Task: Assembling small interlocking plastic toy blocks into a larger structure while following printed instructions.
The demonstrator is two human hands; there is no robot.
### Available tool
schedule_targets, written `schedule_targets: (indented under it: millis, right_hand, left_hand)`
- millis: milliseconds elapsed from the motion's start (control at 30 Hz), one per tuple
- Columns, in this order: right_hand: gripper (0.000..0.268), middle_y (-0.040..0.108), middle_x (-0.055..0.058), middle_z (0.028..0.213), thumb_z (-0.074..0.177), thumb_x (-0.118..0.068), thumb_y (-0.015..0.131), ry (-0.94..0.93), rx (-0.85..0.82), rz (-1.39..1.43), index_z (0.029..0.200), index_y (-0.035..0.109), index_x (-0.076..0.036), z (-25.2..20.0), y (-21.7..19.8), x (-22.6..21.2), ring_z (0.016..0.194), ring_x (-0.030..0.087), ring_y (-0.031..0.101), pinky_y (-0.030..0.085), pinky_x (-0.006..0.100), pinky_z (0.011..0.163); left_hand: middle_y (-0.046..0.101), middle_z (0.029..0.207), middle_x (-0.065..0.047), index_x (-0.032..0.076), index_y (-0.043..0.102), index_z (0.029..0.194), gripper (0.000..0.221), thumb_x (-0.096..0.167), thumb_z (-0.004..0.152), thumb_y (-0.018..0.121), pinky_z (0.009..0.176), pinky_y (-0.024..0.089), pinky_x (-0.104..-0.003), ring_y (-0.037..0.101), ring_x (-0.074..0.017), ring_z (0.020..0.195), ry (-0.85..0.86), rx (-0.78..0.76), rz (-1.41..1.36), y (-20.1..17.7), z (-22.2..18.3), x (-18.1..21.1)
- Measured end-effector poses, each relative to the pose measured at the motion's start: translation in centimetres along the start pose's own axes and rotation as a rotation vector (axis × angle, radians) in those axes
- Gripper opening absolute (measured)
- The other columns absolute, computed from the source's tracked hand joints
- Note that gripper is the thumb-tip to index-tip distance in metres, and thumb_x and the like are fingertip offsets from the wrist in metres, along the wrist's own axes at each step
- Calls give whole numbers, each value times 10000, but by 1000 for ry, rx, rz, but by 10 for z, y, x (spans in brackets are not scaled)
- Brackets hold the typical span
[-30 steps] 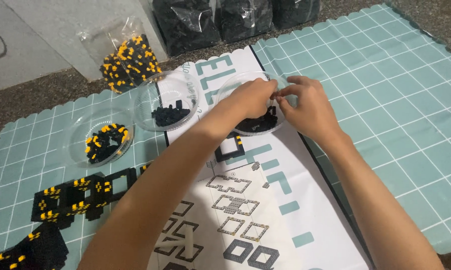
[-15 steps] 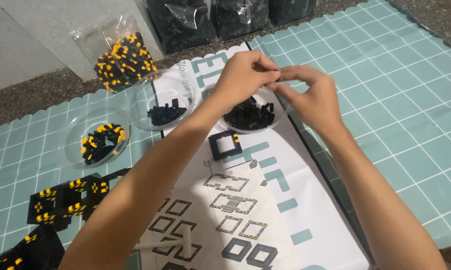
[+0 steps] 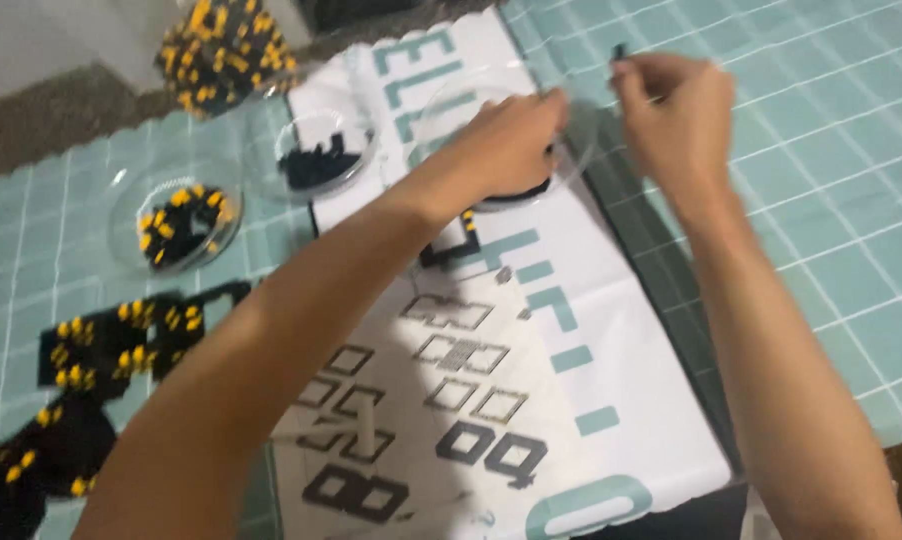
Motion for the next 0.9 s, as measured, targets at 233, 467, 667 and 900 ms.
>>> schedule_targets:
  millis: [233,467,667,900]
  right_hand:
    - [171,732,84,894,1016,-114,663,-44,-36,108,1000,759,26,-4,-8,-7,800,100,631,471,278,636]
    - [126,714,90,985,1088,-100,776,-31,-83,256,1146,739,5,-5,2,10,873,113,679,537,215,731]
    - [158,615,-52,1019,1125,-176,745,218,-299,428,1122,587,-166,-19,25,-19,836,37,589,498,171,792]
    - [117,706,41,886,871,34,625,399,-738,649,855,628,-81,-98,58,-192,715,116,627,540,243,693]
  left_hand:
    - [636,972,-120,129,531,889,263,-32,733,393,695,449,-478,590,-370,923,23,-2,63,11,28,-11]
    - [612,718,28,228,624,836,192,79,796,508,543,388,-292,520,-121,595,192,490,-301,-79,-56,-19]
    - [660,1084,-46,70,646,1052,177,150,907,582,888,545,-268,653,-149,968,161,673,-809,-108,-225,-30]
    - [647,1134,-170,53,585,1179,279,-69,928,595,970,588,-293,684,-248,1036,88,787,-1249,-42,-283,-77]
Point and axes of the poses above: each hand's wrist, its own z-axis towards the middle knuckle, its own y-axis out of the palm, x = y × z, the point moved 9 cm from there along z, towards the middle knuckle
